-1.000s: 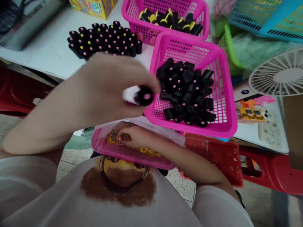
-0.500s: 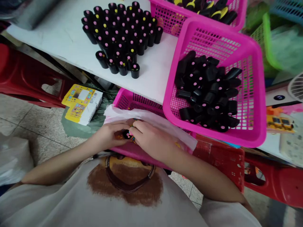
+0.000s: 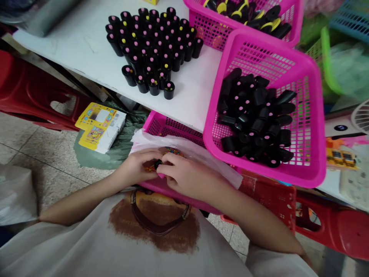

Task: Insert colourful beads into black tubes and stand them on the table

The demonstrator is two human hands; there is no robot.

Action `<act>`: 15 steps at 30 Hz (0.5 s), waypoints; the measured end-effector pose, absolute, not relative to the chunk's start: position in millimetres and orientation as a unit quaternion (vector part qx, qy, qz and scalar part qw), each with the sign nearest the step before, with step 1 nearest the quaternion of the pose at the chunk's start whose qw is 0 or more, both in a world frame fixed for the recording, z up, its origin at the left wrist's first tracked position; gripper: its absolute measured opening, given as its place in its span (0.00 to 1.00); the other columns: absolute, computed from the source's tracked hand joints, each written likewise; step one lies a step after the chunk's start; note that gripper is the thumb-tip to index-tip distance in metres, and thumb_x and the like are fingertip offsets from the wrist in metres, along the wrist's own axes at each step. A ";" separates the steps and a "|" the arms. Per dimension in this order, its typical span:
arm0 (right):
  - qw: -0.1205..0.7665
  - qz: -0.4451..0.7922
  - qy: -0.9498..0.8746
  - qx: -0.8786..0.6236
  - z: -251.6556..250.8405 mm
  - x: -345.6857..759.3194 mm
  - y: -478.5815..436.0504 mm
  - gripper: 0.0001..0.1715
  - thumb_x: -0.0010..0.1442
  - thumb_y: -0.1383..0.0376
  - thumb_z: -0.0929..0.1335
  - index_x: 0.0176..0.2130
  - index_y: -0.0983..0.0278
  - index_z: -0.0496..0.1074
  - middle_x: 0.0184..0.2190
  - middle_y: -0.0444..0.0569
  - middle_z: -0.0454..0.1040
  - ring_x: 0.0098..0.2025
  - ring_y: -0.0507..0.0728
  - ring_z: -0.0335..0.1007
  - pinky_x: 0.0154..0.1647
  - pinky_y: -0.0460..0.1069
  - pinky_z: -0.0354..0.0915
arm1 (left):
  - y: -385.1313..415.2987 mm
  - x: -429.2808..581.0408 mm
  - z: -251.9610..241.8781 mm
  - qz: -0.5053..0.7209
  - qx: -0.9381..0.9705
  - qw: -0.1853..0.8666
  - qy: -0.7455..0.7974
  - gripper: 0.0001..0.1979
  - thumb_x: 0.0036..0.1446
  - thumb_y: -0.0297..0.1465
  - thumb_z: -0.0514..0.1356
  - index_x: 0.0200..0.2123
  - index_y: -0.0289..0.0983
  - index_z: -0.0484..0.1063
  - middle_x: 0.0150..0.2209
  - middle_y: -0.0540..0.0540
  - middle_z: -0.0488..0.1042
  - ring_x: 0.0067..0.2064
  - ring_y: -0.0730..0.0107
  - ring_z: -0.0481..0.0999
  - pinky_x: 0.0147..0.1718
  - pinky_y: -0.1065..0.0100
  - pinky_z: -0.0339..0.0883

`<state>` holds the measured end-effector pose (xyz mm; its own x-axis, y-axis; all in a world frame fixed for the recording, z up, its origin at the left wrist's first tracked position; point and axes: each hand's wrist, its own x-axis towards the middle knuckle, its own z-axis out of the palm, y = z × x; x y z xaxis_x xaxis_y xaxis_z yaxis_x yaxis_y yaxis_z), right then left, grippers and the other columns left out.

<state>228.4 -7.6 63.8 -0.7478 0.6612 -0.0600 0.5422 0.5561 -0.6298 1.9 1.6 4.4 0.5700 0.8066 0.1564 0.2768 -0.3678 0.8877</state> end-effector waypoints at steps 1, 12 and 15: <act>0.102 0.328 -0.873 -0.345 65.0 229.6 -6.9 0.14 0.65 0.74 0.67 0.43 0.58 0.79 0.50 0.50 0.77 0.50 0.60 0.78 0.52 0.56 0.77 | 1.2 2.9 4.3 0.307 0.770 0.437 0.350 0.15 0.54 0.22 0.69 0.46 0.38 0.79 0.45 0.45 0.83 0.48 0.62 0.83 0.48 0.65 0.77; 0.023 0.332 -0.855 -0.398 56.0 249.0 1.4 0.12 0.63 0.73 0.70 0.45 0.63 0.81 0.47 0.53 0.81 0.47 0.59 0.79 0.51 0.53 0.75 | 38.9 -34.3 41.8 0.441 0.731 0.251 0.456 0.13 0.59 0.34 0.72 0.47 0.41 0.80 0.47 0.46 0.78 0.49 0.65 0.79 0.46 0.62 0.79; -0.081 0.247 -0.864 -0.431 31.8 232.6 7.1 0.14 0.62 0.78 0.67 0.39 0.67 0.81 0.41 0.57 0.82 0.40 0.62 0.81 0.45 0.54 0.76 | 91.9 -61.0 48.6 0.478 0.668 0.207 0.532 0.28 0.52 0.37 0.77 0.54 0.40 0.73 0.43 0.49 0.77 0.45 0.66 0.78 0.43 0.59 0.80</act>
<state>232.6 7.1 31.8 -0.6146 0.7053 -0.3534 0.7855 0.5056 -0.3569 -61.0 91.9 48.6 -0.0214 0.9081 0.4182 0.5127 -0.3492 0.7844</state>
